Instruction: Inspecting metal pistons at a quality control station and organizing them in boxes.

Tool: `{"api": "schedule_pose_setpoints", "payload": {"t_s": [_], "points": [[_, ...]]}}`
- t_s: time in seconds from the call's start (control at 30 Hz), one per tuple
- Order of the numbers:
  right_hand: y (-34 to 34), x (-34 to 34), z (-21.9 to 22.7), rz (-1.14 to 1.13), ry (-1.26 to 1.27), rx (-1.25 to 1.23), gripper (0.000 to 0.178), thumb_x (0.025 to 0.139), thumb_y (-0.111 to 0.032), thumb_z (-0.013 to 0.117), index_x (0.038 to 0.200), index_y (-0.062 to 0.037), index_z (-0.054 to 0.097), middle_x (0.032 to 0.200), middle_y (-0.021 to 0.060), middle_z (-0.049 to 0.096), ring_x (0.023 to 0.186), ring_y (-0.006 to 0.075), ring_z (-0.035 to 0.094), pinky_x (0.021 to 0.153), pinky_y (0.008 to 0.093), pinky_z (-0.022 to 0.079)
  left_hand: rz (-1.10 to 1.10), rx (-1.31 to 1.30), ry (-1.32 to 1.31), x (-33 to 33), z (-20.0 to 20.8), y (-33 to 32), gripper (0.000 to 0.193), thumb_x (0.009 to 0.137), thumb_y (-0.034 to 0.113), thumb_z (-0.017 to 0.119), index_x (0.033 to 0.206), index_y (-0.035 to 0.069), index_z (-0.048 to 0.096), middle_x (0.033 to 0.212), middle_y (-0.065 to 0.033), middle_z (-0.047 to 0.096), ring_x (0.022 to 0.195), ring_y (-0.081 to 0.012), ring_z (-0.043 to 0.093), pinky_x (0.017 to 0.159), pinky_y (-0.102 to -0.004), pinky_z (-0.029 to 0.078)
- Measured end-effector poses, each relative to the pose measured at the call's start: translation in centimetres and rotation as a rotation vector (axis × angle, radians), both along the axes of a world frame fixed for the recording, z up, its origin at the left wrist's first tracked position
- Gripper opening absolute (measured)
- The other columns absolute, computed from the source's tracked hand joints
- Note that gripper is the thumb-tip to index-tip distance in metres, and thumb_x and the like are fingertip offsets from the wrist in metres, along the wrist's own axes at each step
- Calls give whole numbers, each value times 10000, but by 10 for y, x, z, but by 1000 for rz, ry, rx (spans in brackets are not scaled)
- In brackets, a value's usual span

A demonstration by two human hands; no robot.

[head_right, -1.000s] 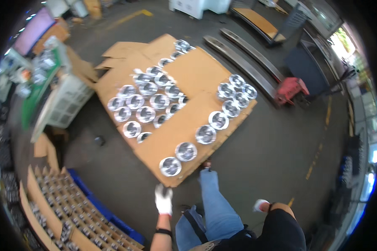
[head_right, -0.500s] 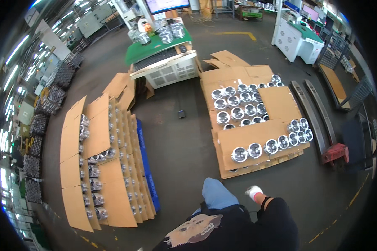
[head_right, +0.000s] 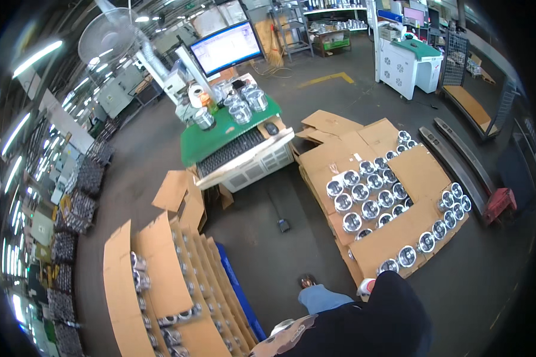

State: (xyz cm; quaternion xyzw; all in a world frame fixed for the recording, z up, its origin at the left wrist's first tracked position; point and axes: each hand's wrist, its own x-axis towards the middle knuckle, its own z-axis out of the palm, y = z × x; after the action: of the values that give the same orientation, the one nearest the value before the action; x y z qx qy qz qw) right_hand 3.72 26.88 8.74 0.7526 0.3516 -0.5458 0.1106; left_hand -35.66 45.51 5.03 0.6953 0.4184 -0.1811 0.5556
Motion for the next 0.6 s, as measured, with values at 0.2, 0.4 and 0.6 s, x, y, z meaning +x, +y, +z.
{"api": "schedule_pose_setpoints", "payload": {"t_s": [0.2,0.4,0.6], "points": [[174,61,6,589,-150,540,204,774,-197,555,923,-140,684,923,115,667,878,318,642,764,422,509,-346,377,189,79,142,217,440,916,388,473,1213,81,580,1257,-123,566,1199,-255,504,1025,-357,365],[366,75,98,-33,-42,464,401,776,-361,570,1043,-80,669,1086,142,645,1024,325,596,891,382,461,1119,-67,-364,86,141,327,440,907,340,534,1199,13,577,1159,-139,616,1057,-250,569,919,-356,426],[439,78,97,-305,30,415,461,748,-339,644,1117,-61,645,1116,132,645,1056,293,596,924,355,448,912,5,-62,92,138,433,465,907,349,514,1201,-7,561,1178,-160,603,1085,-254,558,947,-360,407]]}}
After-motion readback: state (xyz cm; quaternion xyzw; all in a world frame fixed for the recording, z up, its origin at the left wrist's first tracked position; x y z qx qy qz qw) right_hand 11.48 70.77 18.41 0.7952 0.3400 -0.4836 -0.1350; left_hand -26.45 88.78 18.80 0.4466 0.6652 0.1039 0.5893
